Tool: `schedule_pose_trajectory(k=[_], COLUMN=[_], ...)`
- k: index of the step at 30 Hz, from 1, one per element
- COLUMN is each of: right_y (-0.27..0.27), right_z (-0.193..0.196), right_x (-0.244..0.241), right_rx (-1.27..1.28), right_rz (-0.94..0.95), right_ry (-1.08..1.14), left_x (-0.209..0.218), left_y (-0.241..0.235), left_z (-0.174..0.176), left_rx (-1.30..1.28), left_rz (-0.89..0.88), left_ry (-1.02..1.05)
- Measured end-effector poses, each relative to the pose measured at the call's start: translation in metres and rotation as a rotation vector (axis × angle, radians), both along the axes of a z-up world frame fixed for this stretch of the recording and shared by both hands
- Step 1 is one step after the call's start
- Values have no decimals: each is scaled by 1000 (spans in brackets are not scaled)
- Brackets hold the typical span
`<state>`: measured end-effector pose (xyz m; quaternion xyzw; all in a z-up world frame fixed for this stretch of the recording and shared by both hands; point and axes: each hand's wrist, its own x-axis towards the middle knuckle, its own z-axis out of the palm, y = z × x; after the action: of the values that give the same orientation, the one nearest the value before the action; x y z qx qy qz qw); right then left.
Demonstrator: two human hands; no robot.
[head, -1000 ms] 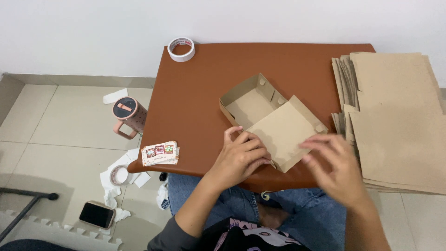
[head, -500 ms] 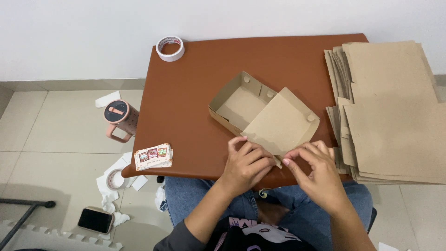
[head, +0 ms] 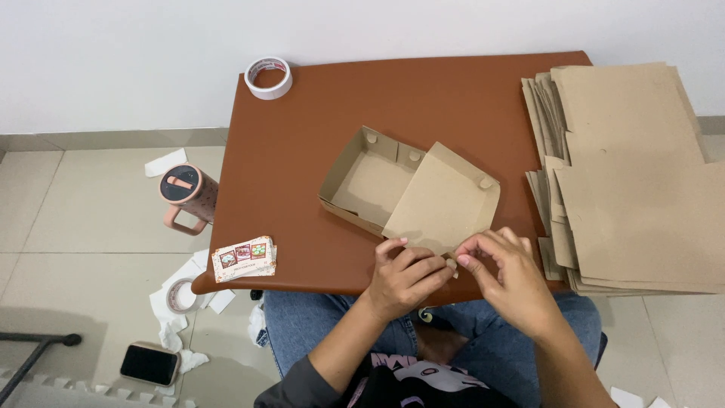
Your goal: Assembling small cardboard boxes from flat templates by folding and tucking flaps.
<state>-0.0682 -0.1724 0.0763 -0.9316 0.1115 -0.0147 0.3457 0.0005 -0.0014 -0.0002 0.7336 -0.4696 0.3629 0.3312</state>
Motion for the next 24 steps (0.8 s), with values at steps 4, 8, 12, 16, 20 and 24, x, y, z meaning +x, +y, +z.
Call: schedule_pose_trajectory(k=[4,8,12,16,20,24], right_y=[-22,-25,-27,-28,-34,-32], right_z=[-26,-29,-33,-36,-44,-31], right_x=[1,2,4,5,9,10], right_rx=[77,100,111,129,124,155], right_rz=[116,127,131,136,180,220], right_ry=[-127,-124,-123,-99,-82,-20], left_x=[5,5,6,6,7,7], left_y=[-7,-8,-9,-8,-8,-9], left_z=[-3,-5,-5,-7,-6,0], left_rx=[-173,-203,-230,-213,-223,-247], left_rz=[-87,-97,-121,-108,-107,-84], left_ry=[-38,-53,-47,-37,-18,15])
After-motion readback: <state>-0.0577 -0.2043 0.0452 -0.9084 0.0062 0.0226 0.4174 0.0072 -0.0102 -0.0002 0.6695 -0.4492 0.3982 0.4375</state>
